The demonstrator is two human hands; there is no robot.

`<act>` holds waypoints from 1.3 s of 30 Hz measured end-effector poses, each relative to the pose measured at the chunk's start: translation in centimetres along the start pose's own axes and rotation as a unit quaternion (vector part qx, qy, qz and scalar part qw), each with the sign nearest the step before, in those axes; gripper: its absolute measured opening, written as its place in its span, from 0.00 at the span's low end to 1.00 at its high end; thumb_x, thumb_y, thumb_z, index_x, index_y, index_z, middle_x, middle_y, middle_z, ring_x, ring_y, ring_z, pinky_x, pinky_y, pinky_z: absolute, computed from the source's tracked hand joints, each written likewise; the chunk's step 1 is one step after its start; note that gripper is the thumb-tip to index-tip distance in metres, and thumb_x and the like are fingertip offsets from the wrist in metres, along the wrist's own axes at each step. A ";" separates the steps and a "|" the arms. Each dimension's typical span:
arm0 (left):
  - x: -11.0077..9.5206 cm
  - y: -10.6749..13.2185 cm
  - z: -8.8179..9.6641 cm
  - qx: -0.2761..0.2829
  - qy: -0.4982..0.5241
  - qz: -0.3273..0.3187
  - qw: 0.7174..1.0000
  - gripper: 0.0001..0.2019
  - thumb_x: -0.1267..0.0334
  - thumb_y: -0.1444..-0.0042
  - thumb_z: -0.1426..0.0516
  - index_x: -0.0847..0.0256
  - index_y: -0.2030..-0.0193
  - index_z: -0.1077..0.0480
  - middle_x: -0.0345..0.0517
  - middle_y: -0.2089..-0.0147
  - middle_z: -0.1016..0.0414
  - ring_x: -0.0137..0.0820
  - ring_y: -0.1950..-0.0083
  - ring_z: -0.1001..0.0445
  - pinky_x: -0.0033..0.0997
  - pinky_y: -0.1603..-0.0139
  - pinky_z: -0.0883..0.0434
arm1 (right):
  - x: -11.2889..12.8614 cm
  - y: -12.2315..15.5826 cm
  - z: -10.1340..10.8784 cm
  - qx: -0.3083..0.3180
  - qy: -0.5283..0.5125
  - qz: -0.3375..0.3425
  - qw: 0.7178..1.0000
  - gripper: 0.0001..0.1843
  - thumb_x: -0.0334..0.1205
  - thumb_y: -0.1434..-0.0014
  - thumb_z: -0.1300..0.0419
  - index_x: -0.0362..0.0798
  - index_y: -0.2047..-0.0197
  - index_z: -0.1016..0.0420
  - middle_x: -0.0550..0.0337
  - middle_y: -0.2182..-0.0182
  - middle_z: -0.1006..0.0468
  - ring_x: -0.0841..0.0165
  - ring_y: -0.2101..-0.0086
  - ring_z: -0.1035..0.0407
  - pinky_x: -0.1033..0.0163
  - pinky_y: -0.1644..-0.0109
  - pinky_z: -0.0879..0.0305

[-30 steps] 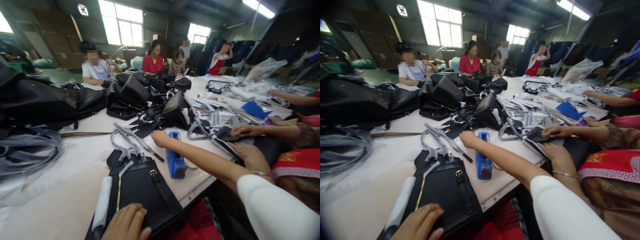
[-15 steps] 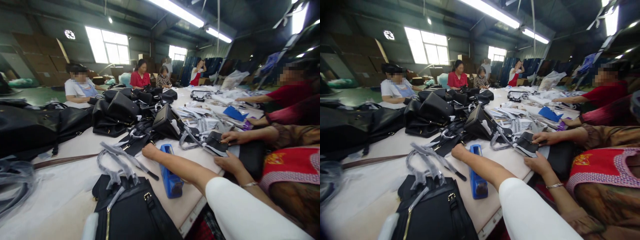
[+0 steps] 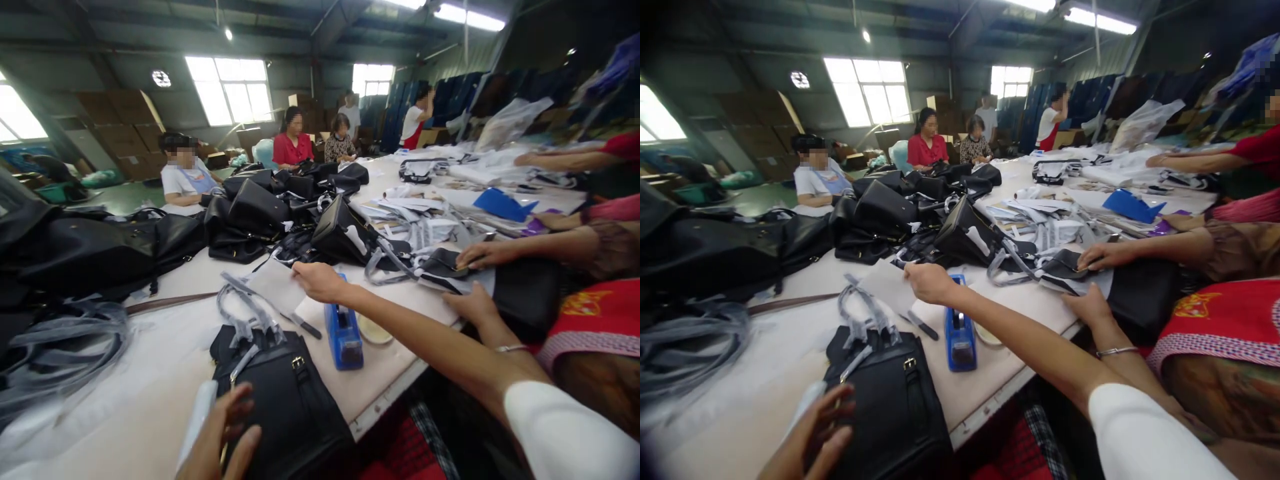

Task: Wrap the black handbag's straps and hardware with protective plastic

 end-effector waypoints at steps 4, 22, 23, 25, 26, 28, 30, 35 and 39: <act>-5.8 -1.4 -0.5 -0.063 0.340 0.138 0.928 0.26 0.54 0.41 0.44 0.52 0.37 0.42 0.49 0.33 0.40 0.41 0.41 0.31 0.40 0.45 0.28 | 4.3 4.2 -1.2 0.069 -0.426 -0.022 0.902 0.09 0.36 0.36 0.52 0.43 0.56 0.34 0.58 0.64 0.26 0.72 0.68 0.29 0.68 0.67 0.30; -1.7 -0.5 -0.7 -0.142 0.288 0.190 0.928 0.17 0.54 0.38 0.46 0.61 0.48 0.31 0.51 0.45 0.27 0.37 0.50 0.25 0.37 0.60 0.21 | 6.8 8.4 -9.8 0.212 -0.027 -0.078 0.974 0.21 0.46 0.50 0.35 0.38 0.58 0.24 0.39 0.57 0.23 0.51 0.56 0.28 0.56 0.58 0.32; -1.8 -0.4 -0.6 -0.140 0.285 0.193 0.929 0.17 0.54 0.38 0.46 0.61 0.48 0.31 0.51 0.45 0.28 0.38 0.49 0.26 0.36 0.58 0.21 | 6.8 8.3 -9.6 0.215 -0.033 -0.072 0.973 0.19 0.46 0.49 0.35 0.39 0.59 0.23 0.42 0.59 0.22 0.53 0.58 0.27 0.58 0.59 0.32; -1.9 -0.2 -0.4 -0.131 0.289 0.196 0.928 0.17 0.54 0.38 0.47 0.61 0.48 0.31 0.51 0.43 0.28 0.38 0.47 0.27 0.37 0.55 0.22 | 6.4 8.3 -8.7 0.211 -0.091 -0.058 0.972 0.18 0.48 0.47 0.37 0.42 0.60 0.24 0.49 0.63 0.21 0.60 0.62 0.26 0.64 0.63 0.32; -2.0 -0.2 -0.4 -0.124 0.295 0.194 0.927 0.17 0.54 0.38 0.47 0.61 0.47 0.32 0.51 0.43 0.29 0.39 0.46 0.27 0.38 0.54 0.23 | 6.1 8.4 -7.9 0.201 -0.151 -0.057 0.966 0.18 0.50 0.46 0.38 0.43 0.60 0.25 0.53 0.65 0.22 0.64 0.65 0.26 0.67 0.66 0.33; -2.4 -0.5 -0.8 -0.106 0.304 0.185 0.928 0.19 0.53 0.39 0.46 0.60 0.45 0.33 0.50 0.42 0.29 0.39 0.45 0.28 0.39 0.51 0.24 | 5.5 8.6 -6.1 0.163 -0.305 -0.061 0.936 0.18 0.49 0.46 0.38 0.43 0.58 0.27 0.58 0.68 0.24 0.70 0.71 0.29 0.70 0.71 0.35; -2.9 -1.0 -1.8 -0.083 0.311 0.174 0.931 0.20 0.53 0.40 0.45 0.58 0.43 0.34 0.49 0.42 0.29 0.40 0.44 0.29 0.40 0.50 0.25 | 5.1 9.1 -4.0 0.116 -0.429 -0.053 0.894 0.17 0.46 0.46 0.37 0.43 0.59 0.29 0.61 0.69 0.26 0.73 0.74 0.32 0.70 0.74 0.37; -4.2 -2.1 -5.9 -0.013 0.331 0.167 0.929 0.25 0.52 0.43 0.42 0.60 0.40 0.35 0.53 0.42 0.29 0.45 0.46 0.27 0.44 0.50 0.25 | 5.3 10.7 -0.3 -0.007 -0.423 0.035 0.905 0.09 0.43 0.42 0.40 0.44 0.63 0.27 0.63 0.72 0.28 0.73 0.70 0.33 0.68 0.65 0.36; -5.7 -1.9 -8.9 0.075 0.375 0.143 0.913 0.28 0.49 0.42 0.44 0.62 0.39 0.37 0.55 0.45 0.27 0.46 0.45 0.28 0.45 0.46 0.29 | 4.5 11.9 1.1 -0.166 -0.344 0.056 0.923 0.06 0.41 0.43 0.37 0.47 0.65 0.24 0.55 0.51 0.29 0.66 0.50 0.36 0.60 0.43 0.43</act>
Point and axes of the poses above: each hand's wrist, its own y-axis away from the middle knuckle, its own z-axis out of the back of the hand, x = y × z, the point moved 5 cm from there along -y, towards the middle knuckle
